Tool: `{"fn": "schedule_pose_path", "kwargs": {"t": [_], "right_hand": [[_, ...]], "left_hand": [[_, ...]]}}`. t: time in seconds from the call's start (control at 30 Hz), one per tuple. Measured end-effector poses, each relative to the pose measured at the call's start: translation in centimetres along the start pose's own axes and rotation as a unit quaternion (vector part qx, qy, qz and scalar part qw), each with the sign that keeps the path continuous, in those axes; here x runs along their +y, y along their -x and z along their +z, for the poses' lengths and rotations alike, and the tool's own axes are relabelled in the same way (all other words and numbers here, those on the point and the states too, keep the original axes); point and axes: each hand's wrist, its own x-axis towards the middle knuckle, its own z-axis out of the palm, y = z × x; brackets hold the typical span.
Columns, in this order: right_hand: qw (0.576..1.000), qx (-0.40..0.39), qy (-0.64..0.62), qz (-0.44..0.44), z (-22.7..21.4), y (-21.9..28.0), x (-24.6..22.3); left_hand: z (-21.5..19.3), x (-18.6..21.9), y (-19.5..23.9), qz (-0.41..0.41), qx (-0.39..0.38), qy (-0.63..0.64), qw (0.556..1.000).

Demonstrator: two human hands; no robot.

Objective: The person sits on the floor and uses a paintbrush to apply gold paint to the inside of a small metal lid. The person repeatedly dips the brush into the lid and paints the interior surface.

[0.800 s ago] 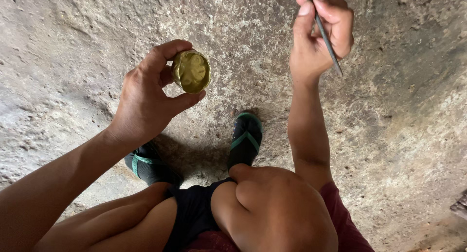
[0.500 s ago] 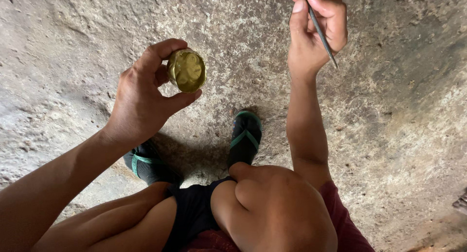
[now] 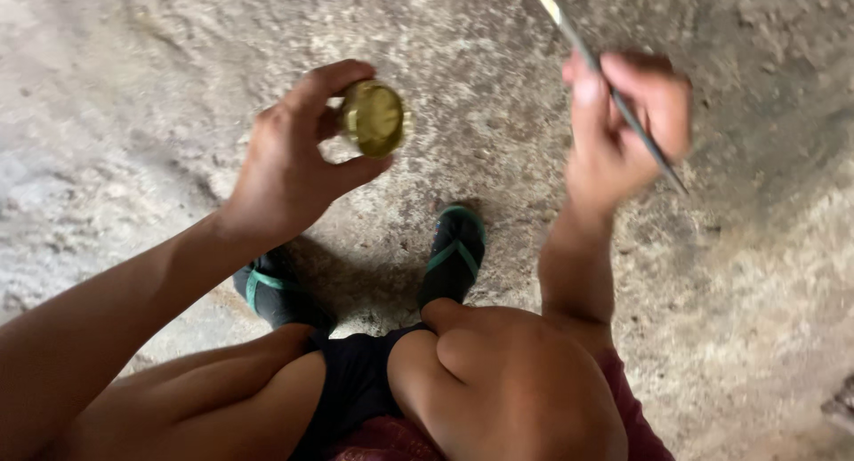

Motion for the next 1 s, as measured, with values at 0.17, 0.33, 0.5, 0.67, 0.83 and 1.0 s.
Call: {"fn": "schedule_pose_path", "kwargs": {"t": [0.17, 0.33, 0.5, 0.67, 0.83, 1.0], "right_hand": [[0.99, -0.137, 0.006, -0.002, 0.6, -0.9, -7.1], [0.975, -0.198, 0.069, 0.078, 2.3, -2.0, -11.0], [0.964, -0.24, 0.086, 0.075, 2.8, -2.5, -10.9], [0.958, -0.261, 0.113, 0.025, 3.2, -2.1, -10.9], [0.955, -0.27, 0.117, 0.038, 2.9, -1.7, -11.1], [0.966, -0.248, 0.075, -0.012, 2.4, -1.0, -8.9]], "left_hand": [[0.9, -0.5, -0.5, 0.009, 0.016, 0.004, 1.0], [1.1, -0.2, -0.6, 0.02, 0.035, 0.001, 0.999], [1.2, -0.2, -0.6, 0.03, 0.04, 0.005, 0.999], [1.3, -0.2, -0.5, 0.04, 0.048, 0.003, 0.998], [1.2, -0.1, -0.4, 0.045, 0.051, 0.004, 0.998], [1.4, 0.0, -0.6, 0.059, 0.061, -0.003, 0.996]]}}
